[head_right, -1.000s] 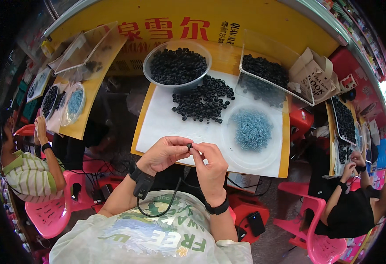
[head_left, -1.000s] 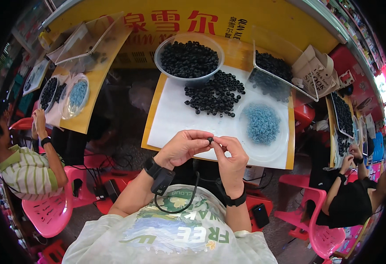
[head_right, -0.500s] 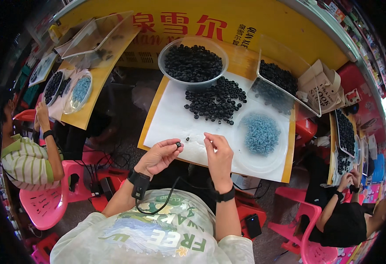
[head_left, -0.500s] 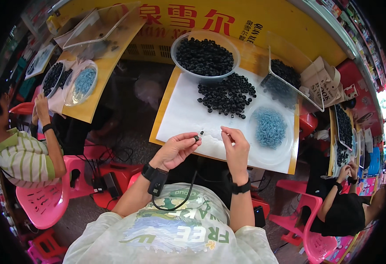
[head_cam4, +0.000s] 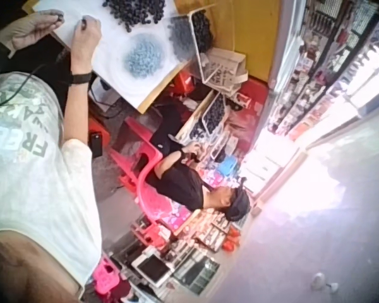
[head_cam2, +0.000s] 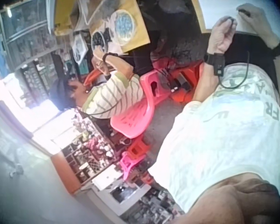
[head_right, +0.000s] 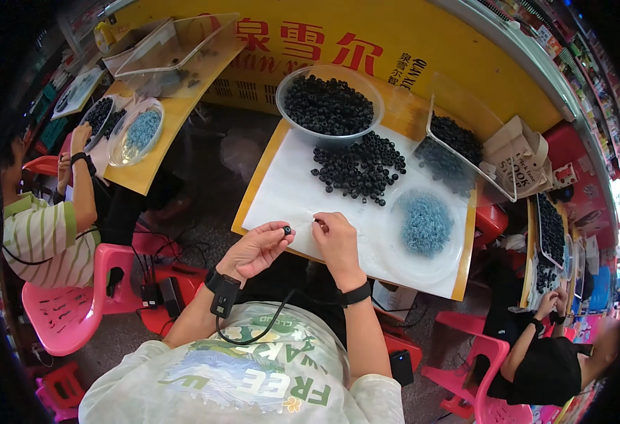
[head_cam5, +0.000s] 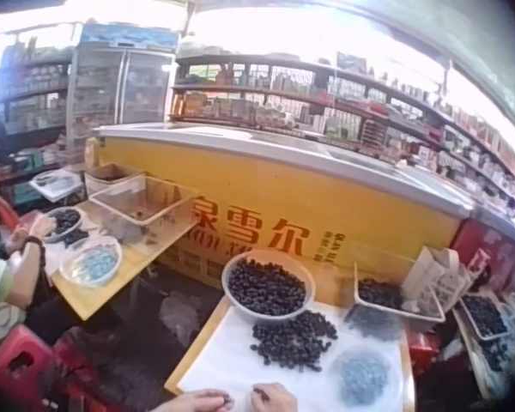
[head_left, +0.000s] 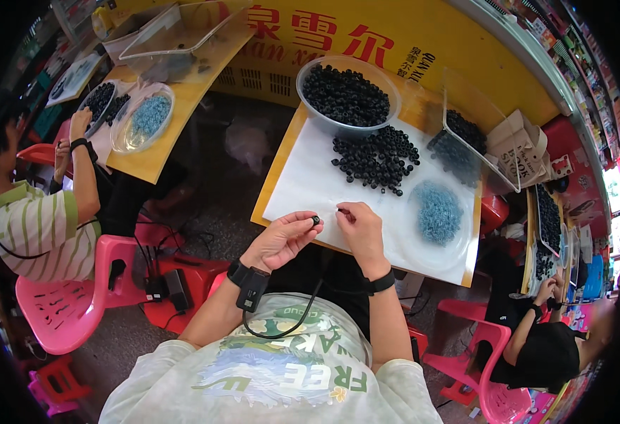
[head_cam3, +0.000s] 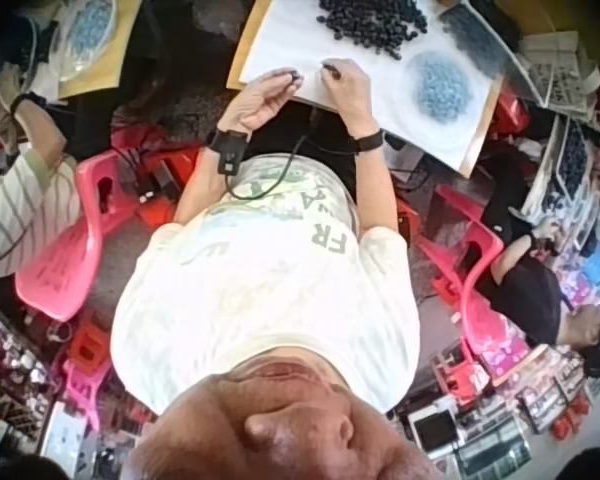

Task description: Inspecting and sorting small black rubber components at a manufacturing workshop table.

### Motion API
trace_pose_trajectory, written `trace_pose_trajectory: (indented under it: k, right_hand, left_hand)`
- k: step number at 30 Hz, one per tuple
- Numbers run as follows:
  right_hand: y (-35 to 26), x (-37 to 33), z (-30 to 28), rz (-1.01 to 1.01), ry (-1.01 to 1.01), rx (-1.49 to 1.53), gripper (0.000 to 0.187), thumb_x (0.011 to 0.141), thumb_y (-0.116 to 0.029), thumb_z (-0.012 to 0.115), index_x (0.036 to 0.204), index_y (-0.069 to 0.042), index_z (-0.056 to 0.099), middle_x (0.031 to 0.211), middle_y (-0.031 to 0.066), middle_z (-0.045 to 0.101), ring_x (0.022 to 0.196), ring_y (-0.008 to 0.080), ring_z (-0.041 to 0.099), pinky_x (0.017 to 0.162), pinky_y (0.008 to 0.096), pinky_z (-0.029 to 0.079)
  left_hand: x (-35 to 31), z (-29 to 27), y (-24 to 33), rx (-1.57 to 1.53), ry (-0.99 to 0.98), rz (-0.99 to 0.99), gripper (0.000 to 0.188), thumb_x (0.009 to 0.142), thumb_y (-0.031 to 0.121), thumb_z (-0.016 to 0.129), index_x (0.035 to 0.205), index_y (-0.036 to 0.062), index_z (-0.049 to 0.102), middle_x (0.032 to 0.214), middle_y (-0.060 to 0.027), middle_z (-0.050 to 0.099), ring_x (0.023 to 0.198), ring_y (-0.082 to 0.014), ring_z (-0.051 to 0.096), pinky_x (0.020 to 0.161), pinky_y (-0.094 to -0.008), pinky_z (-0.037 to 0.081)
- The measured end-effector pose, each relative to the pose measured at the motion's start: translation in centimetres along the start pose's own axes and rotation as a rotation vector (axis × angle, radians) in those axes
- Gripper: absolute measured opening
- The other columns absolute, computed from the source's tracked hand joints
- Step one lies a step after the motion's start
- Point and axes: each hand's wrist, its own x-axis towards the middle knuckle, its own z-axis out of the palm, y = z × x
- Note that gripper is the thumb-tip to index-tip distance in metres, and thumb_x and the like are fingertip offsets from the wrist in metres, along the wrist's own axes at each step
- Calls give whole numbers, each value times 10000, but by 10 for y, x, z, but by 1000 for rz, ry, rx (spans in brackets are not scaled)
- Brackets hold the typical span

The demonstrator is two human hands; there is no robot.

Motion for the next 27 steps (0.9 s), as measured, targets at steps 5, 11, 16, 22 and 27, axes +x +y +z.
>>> trace_pose_trajectory:
  k: [5,11,16,22,27]
  right_hand:
    - [-4,-28,-11,399,8,748,227,936,-53,620,1136,38,675,928,85,712,773,106,642,727,241,520]
    - [-42,-59,-22,442,34,992,210,961,-27,595,1142,56,660,986,124,703,801,124,645,757,236,524]
    - [-62,-69,-27,336,19,813,191,946,-28,636,1114,44,694,964,69,705,838,95,644,784,217,513]
    - [-72,-73,-21,199,110,560,153,900,-12,685,1046,26,715,918,39,695,794,74,628,724,211,496]
    - [-70,-76,-16,173,150,492,133,866,-10,717,996,19,725,895,53,710,726,75,627,666,214,497]
  left_hand:
    - [-10,6,-11,17,-16,-8,213,950,15,626,1161,-3,608,1101,-124,677,1013,-176,686,877,-236,593]
    - [-20,11,-20,46,-56,9,210,942,30,645,1150,12,624,1092,-116,679,992,-171,687,864,-243,592]
    - [-24,15,-20,81,-92,12,199,933,39,661,1131,19,655,1006,-73,691,903,-137,687,807,-228,588]
    - [-29,22,-22,100,-102,23,200,938,40,656,1136,15,664,982,-59,690,863,-119,676,777,-224,584]
    - [-26,18,-23,149,-120,38,212,939,39,652,1148,4,662,1008,-73,690,875,-133,677,791,-237,582]
